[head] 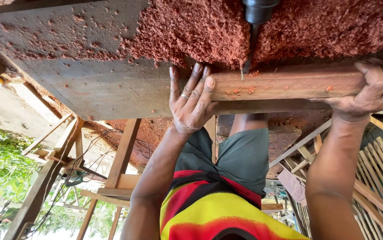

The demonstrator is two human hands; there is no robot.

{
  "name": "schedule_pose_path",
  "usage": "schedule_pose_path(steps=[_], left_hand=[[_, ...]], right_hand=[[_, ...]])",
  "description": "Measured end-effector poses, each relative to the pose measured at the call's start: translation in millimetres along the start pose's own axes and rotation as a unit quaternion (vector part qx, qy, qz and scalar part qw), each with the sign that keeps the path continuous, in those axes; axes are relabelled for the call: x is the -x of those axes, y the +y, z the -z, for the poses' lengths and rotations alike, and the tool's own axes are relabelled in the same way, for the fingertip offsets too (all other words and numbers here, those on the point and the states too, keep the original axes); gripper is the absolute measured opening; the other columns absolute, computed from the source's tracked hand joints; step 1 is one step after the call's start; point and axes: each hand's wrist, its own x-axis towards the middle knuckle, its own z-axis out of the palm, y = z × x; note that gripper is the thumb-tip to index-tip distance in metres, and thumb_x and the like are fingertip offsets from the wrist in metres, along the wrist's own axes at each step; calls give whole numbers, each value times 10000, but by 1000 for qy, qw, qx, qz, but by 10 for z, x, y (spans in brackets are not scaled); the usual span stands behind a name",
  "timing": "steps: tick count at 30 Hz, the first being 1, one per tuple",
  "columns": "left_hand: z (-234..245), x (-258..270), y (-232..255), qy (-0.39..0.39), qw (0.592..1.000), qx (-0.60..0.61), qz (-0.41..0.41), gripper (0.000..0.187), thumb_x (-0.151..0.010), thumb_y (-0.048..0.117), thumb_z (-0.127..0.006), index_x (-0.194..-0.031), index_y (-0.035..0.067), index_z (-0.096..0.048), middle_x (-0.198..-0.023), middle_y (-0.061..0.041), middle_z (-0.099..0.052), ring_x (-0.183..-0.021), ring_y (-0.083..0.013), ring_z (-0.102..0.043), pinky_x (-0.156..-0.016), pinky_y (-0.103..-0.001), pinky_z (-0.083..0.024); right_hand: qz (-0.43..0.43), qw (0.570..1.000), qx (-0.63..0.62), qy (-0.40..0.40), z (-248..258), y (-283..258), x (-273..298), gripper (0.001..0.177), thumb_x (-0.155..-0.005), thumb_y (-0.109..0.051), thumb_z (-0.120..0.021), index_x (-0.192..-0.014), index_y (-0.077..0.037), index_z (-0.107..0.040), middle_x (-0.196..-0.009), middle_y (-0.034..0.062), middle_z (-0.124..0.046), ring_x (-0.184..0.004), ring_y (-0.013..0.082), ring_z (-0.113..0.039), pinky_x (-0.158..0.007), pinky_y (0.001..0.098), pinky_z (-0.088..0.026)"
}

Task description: The person uses a circular saw to cut a long wooden plank positioned on a workbench. They guide the plank with both hands as the saw moves along the wood, creating sawdust. After the cut is complete, the person lifts the cut piece of wood.

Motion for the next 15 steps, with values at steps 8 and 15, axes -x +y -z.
schedule_pose_path(steps=[8,15], left_hand=[[60,-138,-71,-13,1000,7,-14,394,-1125,301,-499,-1341,-17,-585,-1279,-237,-728,-1265,-404,-677,-1146,-767,-316],[93,-280,-117,8,1000,-3,-30,259,-1107,125,-492,-1288,-9,-621,-1216,-211,-765,-1206,-372,-721,-1116,-761,-347]], right_hand=[[-9,999,-47,-23,10,-8,-9,1003,-889,-880,-371,-911,50,-743,-980,187,-608,-981,336,-673,-869,451,-576],[-27,998,-48,-22,-14,9,36,954,-876,-849,-437,-928,59,-727,-1003,198,-575,-911,339,-630,-807,463,-576]])
